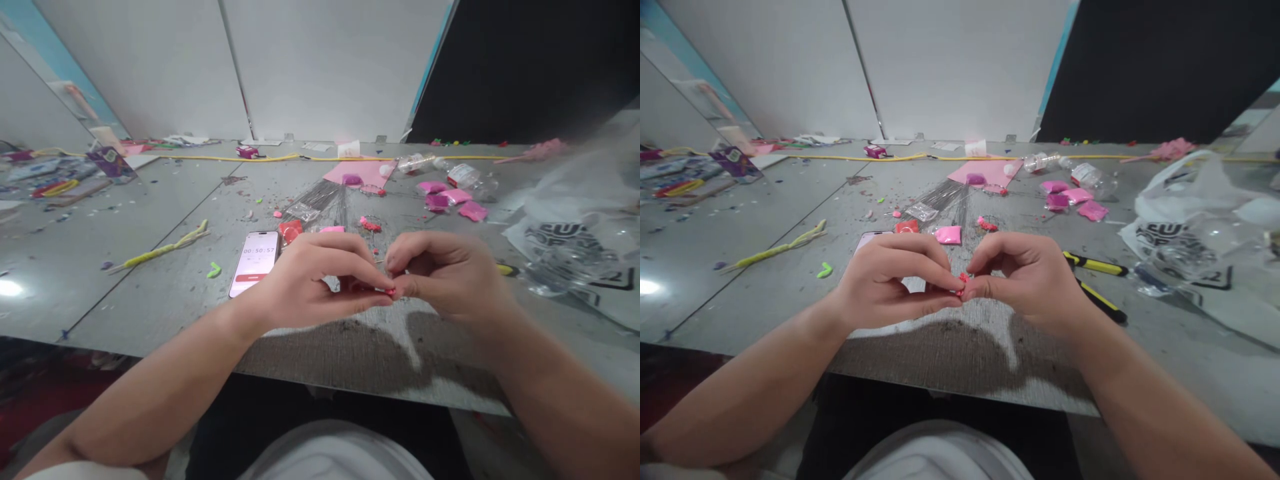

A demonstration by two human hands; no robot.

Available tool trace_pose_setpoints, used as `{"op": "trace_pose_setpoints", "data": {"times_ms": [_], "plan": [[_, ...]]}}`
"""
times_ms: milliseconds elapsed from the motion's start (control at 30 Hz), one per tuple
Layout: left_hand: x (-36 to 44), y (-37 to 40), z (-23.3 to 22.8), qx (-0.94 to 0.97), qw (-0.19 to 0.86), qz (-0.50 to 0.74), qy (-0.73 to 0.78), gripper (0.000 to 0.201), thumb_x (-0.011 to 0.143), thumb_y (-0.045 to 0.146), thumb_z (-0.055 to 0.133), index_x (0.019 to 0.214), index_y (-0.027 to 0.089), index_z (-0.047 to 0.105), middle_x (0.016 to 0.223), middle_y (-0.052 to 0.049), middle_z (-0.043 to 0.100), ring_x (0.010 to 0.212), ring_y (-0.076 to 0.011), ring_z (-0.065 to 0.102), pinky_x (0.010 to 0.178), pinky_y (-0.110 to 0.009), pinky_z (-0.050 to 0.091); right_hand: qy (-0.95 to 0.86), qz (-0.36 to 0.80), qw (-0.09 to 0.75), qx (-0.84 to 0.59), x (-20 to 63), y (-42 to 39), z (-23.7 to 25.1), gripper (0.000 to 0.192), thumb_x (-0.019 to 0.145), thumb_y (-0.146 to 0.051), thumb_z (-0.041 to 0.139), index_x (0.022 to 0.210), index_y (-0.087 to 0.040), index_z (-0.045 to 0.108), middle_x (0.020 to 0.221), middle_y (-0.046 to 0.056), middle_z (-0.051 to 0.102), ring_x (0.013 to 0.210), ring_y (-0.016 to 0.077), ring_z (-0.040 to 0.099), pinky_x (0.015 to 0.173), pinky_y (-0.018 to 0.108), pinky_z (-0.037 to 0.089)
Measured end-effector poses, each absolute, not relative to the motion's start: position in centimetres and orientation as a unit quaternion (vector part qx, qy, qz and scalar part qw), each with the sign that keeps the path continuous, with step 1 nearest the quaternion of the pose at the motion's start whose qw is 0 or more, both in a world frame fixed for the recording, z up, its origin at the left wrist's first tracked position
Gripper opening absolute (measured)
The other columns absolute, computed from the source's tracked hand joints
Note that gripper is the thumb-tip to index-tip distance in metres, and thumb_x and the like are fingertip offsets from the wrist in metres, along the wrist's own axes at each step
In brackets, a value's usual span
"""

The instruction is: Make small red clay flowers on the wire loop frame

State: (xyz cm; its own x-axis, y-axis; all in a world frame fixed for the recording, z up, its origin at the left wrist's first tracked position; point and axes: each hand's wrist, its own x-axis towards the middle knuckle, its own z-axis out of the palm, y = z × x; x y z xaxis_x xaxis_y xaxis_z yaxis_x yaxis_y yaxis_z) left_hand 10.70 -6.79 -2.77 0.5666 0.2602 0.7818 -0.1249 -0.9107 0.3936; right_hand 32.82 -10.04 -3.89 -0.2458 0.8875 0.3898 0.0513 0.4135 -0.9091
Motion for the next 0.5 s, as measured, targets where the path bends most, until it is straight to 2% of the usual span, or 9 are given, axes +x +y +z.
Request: {"op": "trace_pose_setpoints", "data": {"times_ms": [267, 500], "plan": [[10.61, -6.72, -2.85, 0.857, 0.263, 0.441, 0.046, 0.011, 0.083, 0.021, 0.084, 0.092, 0.017, 0.079, 0.082, -0.003, 0.073, 0.067, -0.0085, 0.066, 0.061, -0.018, 0.055, -0.677, 0.418, 0.504, -0.335, 32.77, -10.1, -3.88, 0.02, 0.068, -0.032, 0.096, 0.077, -0.03, 0.078, 0.072, -0.001, 0.073, 0.068, 0.0165, 0.066, 0.062, 0.031, 0.055], [10.18, -6.8, -2.75, 0.838, 0.39, 0.371, 0.087, 0.016, 0.081, 0.023, 0.086, 0.094, 0.018, 0.08, 0.084, -0.003, 0.072, 0.066, -0.0091, 0.068, 0.06, -0.019, 0.058, -0.693, 0.414, 0.483, -0.34, 32.89, -10.22, -3.76, 0.019, 0.07, -0.029, 0.095, 0.077, -0.03, 0.077, 0.074, -0.001, 0.073, 0.069, 0.0175, 0.066, 0.064, 0.033, 0.054]]}}
